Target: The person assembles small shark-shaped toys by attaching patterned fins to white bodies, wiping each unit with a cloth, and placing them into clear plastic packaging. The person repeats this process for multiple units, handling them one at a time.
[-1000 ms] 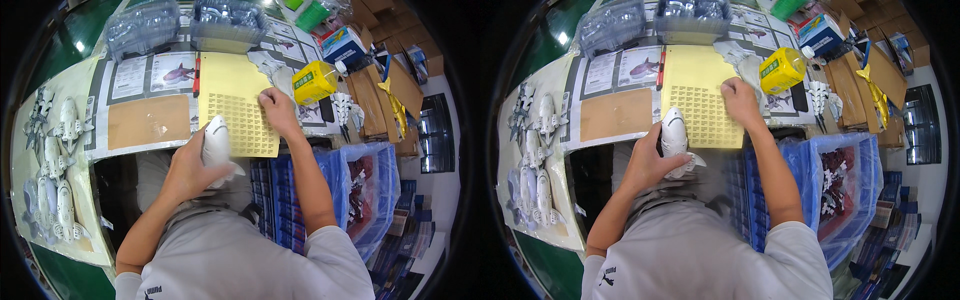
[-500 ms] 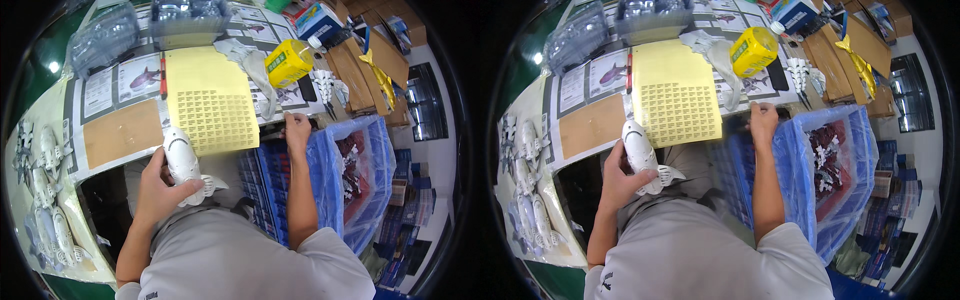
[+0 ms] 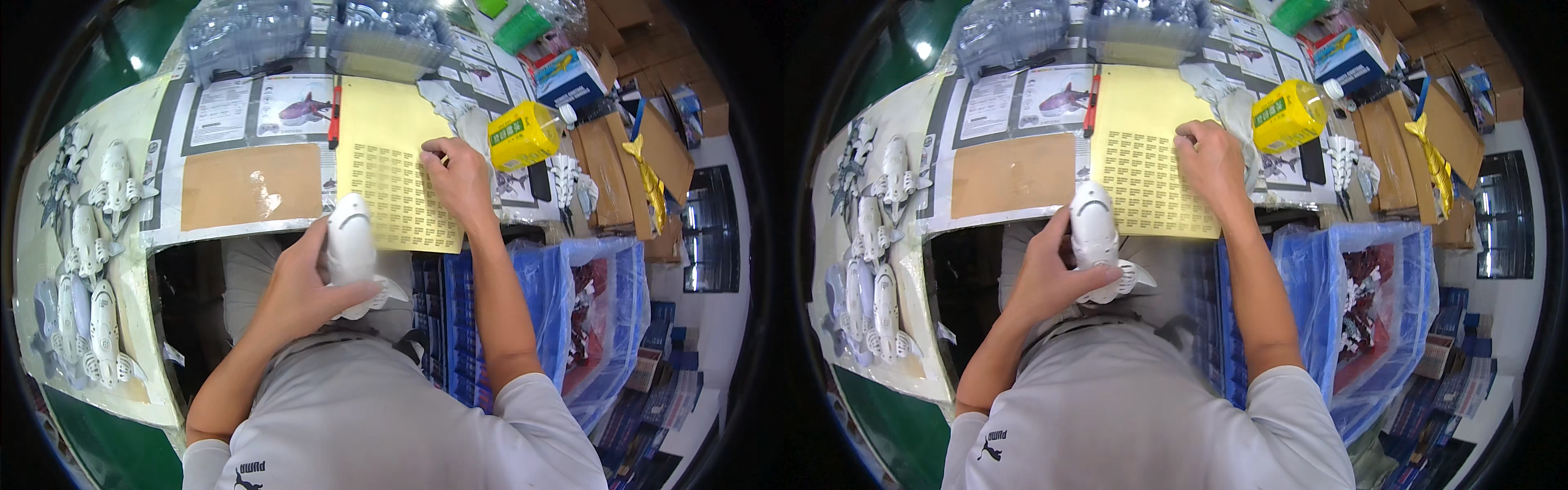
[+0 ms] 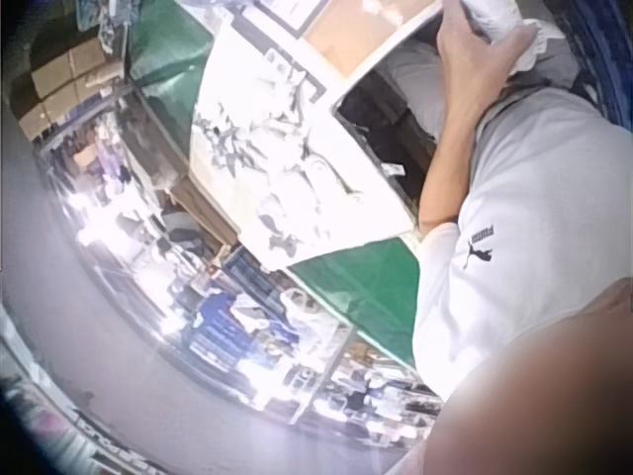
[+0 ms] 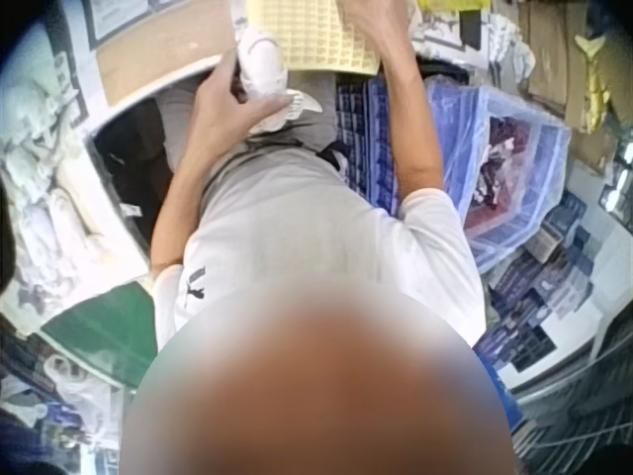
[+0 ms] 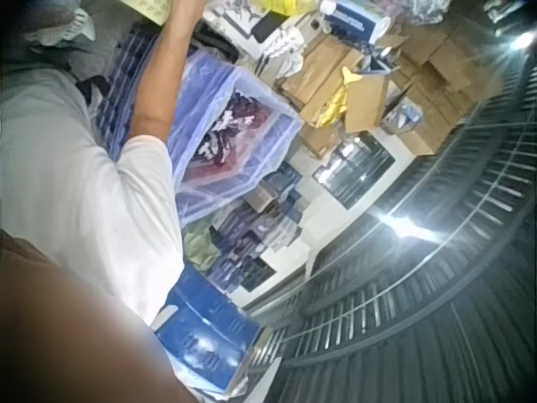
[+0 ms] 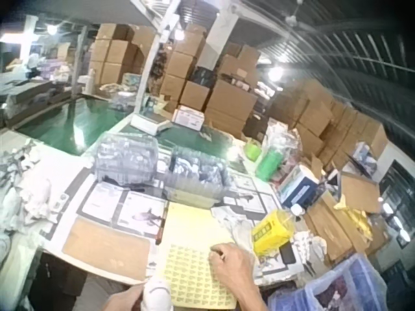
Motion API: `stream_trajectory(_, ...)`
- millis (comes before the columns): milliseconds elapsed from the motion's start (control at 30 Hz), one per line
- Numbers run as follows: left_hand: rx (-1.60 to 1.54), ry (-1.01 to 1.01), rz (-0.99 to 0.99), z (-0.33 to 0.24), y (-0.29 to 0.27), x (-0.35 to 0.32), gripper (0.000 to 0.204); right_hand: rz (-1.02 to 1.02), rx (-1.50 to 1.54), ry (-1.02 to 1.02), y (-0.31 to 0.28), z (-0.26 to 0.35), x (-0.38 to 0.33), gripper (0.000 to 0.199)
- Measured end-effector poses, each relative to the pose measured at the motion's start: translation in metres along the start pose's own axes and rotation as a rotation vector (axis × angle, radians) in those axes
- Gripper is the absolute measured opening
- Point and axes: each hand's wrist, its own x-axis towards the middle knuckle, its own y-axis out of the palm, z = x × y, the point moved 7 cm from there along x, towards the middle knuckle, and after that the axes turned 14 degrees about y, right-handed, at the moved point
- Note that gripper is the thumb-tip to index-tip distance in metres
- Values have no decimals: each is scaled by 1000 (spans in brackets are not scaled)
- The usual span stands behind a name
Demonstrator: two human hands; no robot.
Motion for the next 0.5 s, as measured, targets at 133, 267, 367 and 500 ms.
stream_trajectory(133,114,47,65,0,3,11,91,111,-115,61,22,1,8,22)
stream_trajectory(267,126,73,96,3,8,14,99,72,-92,53,24,-3,3,21)
stream_trajectory(367,128,60,104,6,10,15,100,67,-41,87,25,-8,1,19)
stream_trajectory(500,134,45,88,6,9,14,100,49,-24,123,26,-11,-1,17)
